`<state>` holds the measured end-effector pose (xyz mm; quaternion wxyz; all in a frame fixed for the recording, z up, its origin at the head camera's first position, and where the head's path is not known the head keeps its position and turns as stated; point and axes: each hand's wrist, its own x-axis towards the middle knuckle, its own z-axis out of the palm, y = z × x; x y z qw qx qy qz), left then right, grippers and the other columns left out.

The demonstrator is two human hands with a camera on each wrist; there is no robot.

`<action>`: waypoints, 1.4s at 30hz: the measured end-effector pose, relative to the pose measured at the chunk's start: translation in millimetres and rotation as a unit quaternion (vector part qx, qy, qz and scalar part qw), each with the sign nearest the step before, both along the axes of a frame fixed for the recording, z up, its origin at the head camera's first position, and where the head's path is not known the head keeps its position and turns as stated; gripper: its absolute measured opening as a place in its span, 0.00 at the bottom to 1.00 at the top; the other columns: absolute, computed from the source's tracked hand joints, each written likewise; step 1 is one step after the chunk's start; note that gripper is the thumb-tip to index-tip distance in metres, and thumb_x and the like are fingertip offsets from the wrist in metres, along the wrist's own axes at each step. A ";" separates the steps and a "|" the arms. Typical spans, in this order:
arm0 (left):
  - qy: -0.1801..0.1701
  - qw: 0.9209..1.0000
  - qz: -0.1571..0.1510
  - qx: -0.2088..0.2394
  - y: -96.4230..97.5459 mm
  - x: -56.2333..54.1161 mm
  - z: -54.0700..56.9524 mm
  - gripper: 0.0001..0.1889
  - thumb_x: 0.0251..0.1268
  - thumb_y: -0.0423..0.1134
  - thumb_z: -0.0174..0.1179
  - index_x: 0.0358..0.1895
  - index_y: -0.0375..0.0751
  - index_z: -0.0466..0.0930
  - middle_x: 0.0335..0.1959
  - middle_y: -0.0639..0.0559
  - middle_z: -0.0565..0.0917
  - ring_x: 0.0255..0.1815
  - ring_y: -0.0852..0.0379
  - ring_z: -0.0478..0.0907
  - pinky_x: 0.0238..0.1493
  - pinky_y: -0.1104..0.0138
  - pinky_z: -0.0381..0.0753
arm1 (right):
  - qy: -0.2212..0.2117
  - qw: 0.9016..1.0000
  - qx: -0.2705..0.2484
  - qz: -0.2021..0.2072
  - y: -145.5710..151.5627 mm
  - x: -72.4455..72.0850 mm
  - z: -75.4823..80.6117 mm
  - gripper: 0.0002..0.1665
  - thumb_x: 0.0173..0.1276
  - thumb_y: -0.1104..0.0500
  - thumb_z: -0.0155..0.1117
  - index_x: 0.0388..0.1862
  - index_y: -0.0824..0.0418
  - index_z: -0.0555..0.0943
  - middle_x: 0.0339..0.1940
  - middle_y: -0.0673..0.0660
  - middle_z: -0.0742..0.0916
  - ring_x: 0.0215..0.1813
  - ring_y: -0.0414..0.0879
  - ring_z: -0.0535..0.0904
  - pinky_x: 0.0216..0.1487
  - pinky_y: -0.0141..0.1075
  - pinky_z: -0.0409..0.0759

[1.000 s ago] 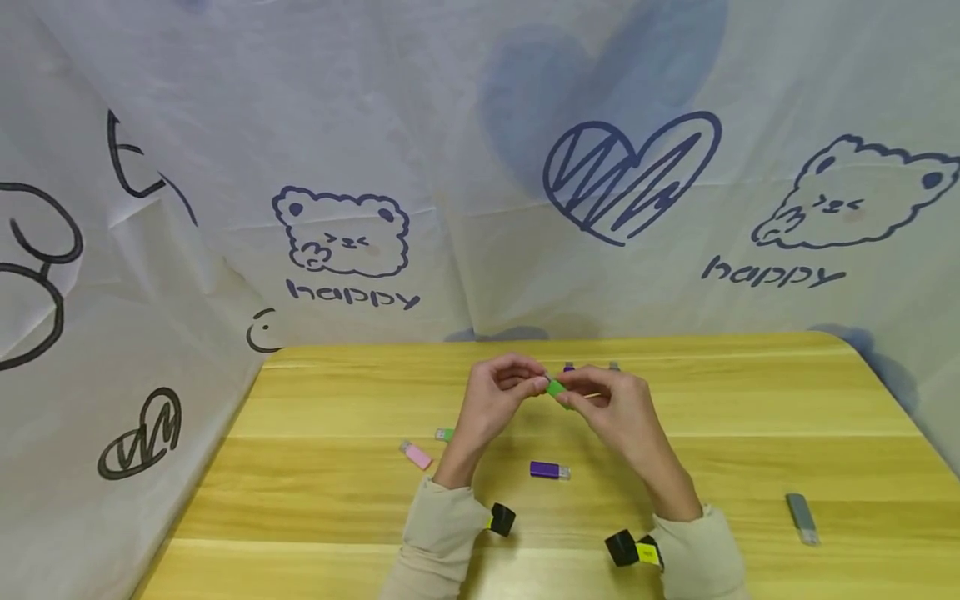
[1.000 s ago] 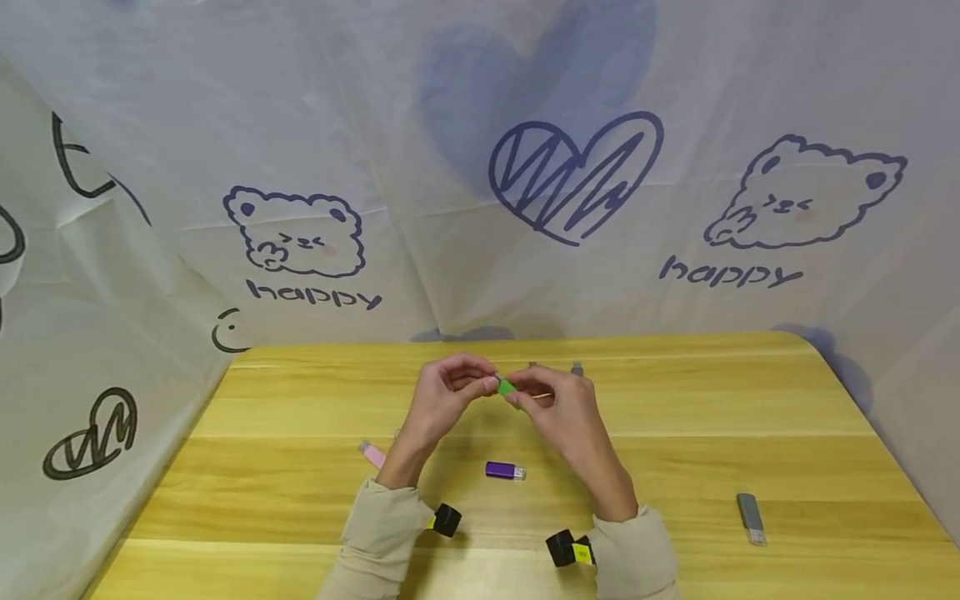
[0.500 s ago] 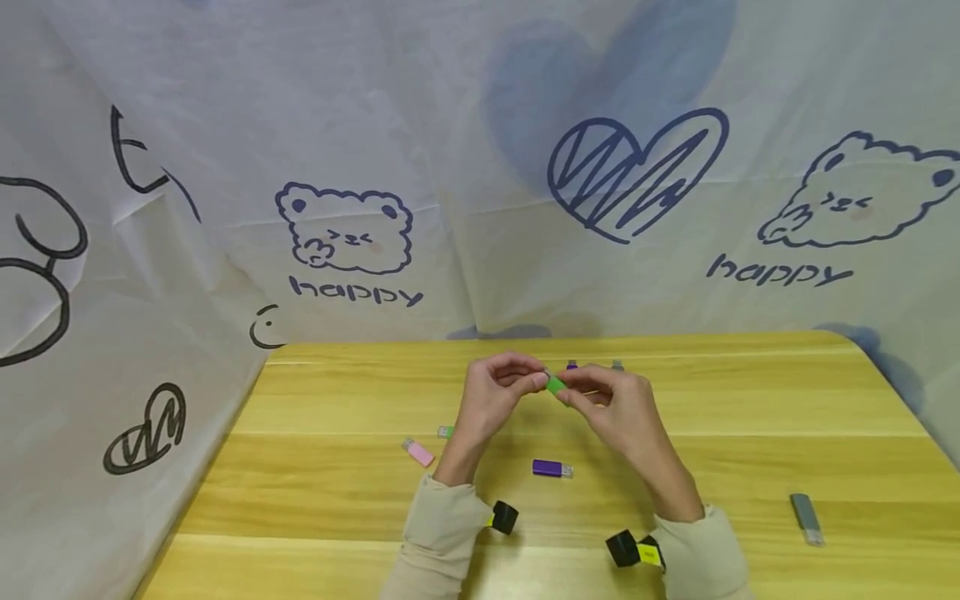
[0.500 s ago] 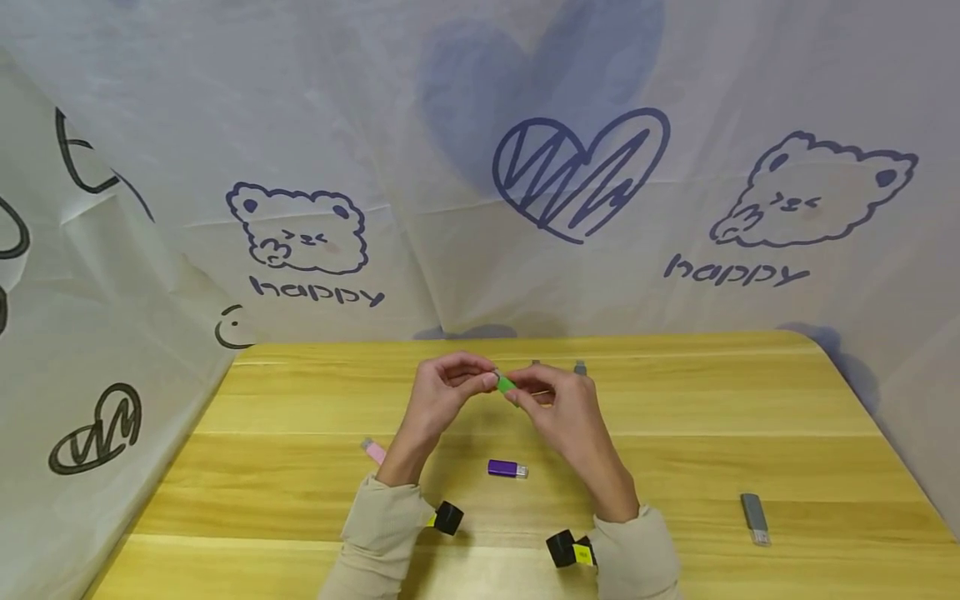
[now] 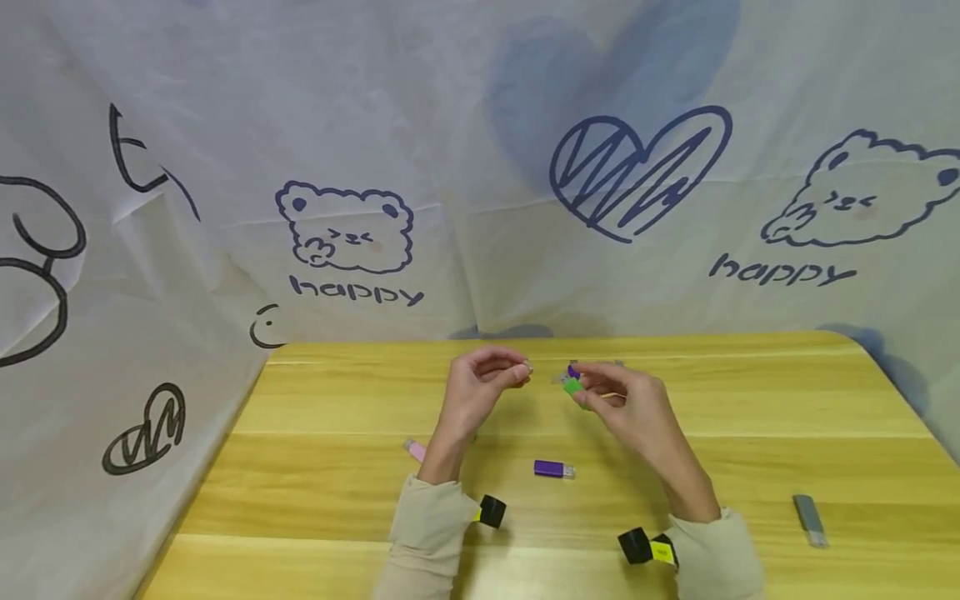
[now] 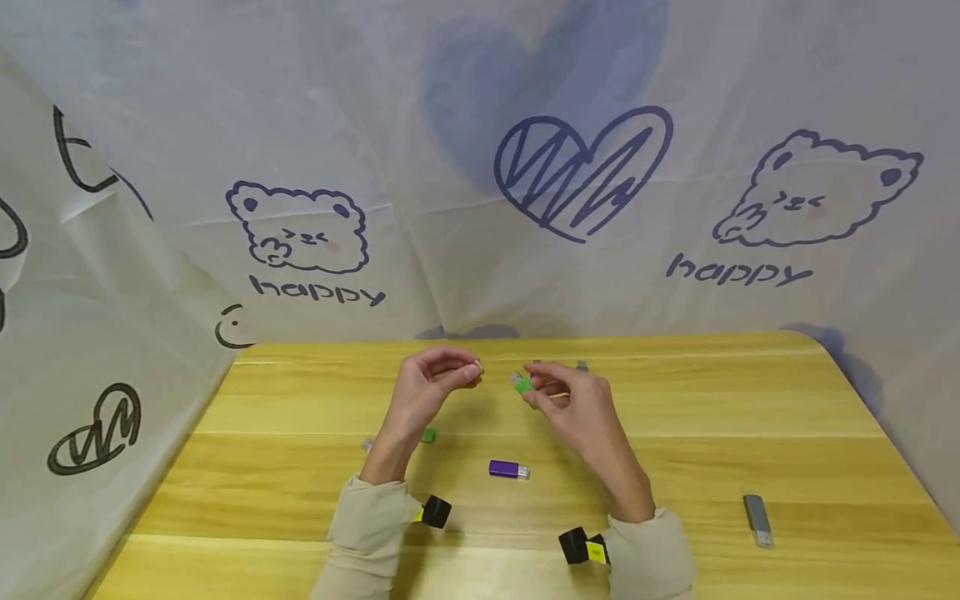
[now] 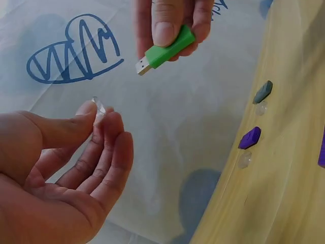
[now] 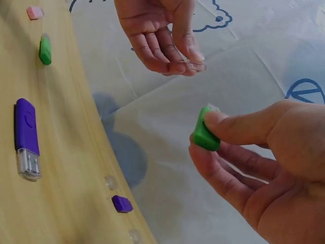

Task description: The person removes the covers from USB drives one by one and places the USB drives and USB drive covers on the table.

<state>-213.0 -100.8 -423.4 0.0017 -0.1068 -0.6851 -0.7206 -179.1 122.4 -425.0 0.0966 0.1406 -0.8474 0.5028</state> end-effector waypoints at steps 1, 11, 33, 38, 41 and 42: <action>-0.001 1.000 -0.001 -0.003 0.0 -0.2 0.0 0.06 0.67 0.23 0.65 0.44 0.24 0.85 0.39 0.37 0.88 0.35 0.57 0.86 0.46 0.58 0.88 | -0.003 1.000 0.000 0.002 -0.2 -0.9 -0.9 0.17 0.67 0.72 0.71 0.55 0.68 0.86 0.43 0.62 0.89 0.43 0.54 0.88 0.41 0.33 0.87; -0.005 0.998 0.026 -0.050 -9.0 -5.5 -5.3 0.06 0.66 0.23 0.66 0.43 0.25 0.84 0.39 0.36 0.88 0.38 0.49 0.88 0.43 0.64 0.88 | -0.023 0.999 0.026 -0.022 -5.4 -16.0 -10.8 0.10 0.68 0.67 0.72 0.48 0.66 0.87 0.41 0.60 0.90 0.43 0.54 0.88 0.45 0.43 0.88; -0.013 0.998 0.032 -0.044 -24.8 -10.5 -9.7 0.05 0.66 0.24 0.66 0.43 0.24 0.84 0.39 0.34 0.88 0.39 0.47 0.88 0.45 0.62 0.88 | -0.159 0.986 0.034 -0.043 -50.8 -89.9 -22.3 0.10 0.68 0.65 0.73 0.45 0.69 0.89 0.40 0.64 0.90 0.40 0.56 0.89 0.35 0.38 0.86; -0.017 0.998 0.030 -0.045 -25.7 -10.4 -10.9 0.05 0.66 0.24 0.66 0.42 0.24 0.84 0.39 0.33 0.88 0.40 0.42 0.88 0.44 0.62 0.88 | -0.165 0.982 0.076 -0.060 -55.9 -102.1 -29.0 0.09 0.63 0.65 0.77 0.39 0.69 0.89 0.35 0.62 0.91 0.32 0.50 0.87 0.30 0.33 0.83; -0.015 0.998 0.030 -0.045 -25.6 -10.3 -10.6 0.05 0.66 0.23 0.66 0.42 0.24 0.85 0.39 0.34 0.88 0.40 0.41 0.88 0.44 0.62 0.88 | -0.174 0.977 0.105 -0.063 -58.0 -107.0 -30.6 0.08 0.61 0.65 0.78 0.36 0.69 0.89 0.32 0.61 0.90 0.27 0.48 0.86 0.29 0.32 0.82; -0.014 0.998 0.030 -0.045 -25.6 -10.3 -10.5 0.05 0.66 0.23 0.66 0.42 0.24 0.85 0.39 0.34 0.88 0.40 0.40 0.88 0.44 0.62 0.88 | -0.174 0.976 0.117 -0.061 -58.6 -108.3 -30.8 0.08 0.60 0.65 0.78 0.35 0.69 0.89 0.31 0.60 0.90 0.26 0.47 0.85 0.29 0.33 0.82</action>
